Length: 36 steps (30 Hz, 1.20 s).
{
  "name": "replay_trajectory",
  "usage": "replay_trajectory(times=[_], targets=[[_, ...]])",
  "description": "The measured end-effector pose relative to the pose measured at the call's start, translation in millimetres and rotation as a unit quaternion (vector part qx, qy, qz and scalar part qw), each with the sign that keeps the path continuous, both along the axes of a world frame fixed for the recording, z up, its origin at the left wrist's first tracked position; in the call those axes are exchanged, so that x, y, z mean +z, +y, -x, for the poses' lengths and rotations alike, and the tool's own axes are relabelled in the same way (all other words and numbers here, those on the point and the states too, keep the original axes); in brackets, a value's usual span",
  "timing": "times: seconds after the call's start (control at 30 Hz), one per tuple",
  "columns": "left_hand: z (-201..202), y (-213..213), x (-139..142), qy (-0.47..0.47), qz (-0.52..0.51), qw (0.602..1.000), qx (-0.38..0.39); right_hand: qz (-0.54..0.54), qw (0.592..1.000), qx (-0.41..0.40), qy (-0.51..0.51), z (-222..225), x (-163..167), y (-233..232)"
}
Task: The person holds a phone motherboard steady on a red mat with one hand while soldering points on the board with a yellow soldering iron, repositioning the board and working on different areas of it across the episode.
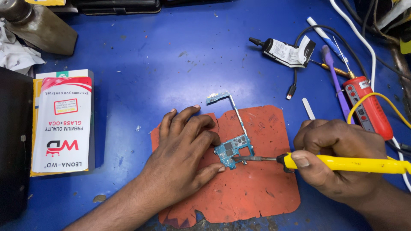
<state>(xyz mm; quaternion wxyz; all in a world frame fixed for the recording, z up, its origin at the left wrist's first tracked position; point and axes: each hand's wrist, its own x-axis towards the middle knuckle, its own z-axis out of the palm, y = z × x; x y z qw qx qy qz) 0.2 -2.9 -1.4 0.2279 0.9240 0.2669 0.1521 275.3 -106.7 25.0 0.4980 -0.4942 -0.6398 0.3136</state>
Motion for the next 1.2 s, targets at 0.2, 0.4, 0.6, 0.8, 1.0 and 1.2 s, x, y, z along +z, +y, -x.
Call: replay_trajectory(times=[0.2, 0.4, 0.6, 0.8, 1.0, 1.2], targets=[[0.3, 0.1, 0.3, -0.002, -0.002, 1.0, -0.001, -0.001, 1.0, -0.004, -0.01, -1.6, 0.1, 0.3], [0.3, -0.5, 2.3, -0.004, 0.006, 1.0, 0.003, -0.01, 1.0, 0.006, -0.003, -1.2, -0.4, 0.9], [-1.0, -0.1, 2.5, -0.003, 0.005, 1.0, 0.002, -0.015, 1.0, 0.013, -0.002, -1.4, 0.1, 1.9], [-0.3, -0.3, 2.6, -0.001, 0.008, 1.0, 0.001, -0.009, 1.0, 0.014, 0.002, -1.8, -1.2, 0.9], [-0.8, -0.9, 1.7, -0.003, 0.009, 1.0, 0.005, -0.013, 1.0, 0.018, -0.005, -2.4, -1.3, 0.8], [0.2, 0.1, 1.7, -0.002, 0.006, 1.0, 0.004, -0.005, 1.0, 0.019, -0.003, -2.1, -0.3, 1.2]])
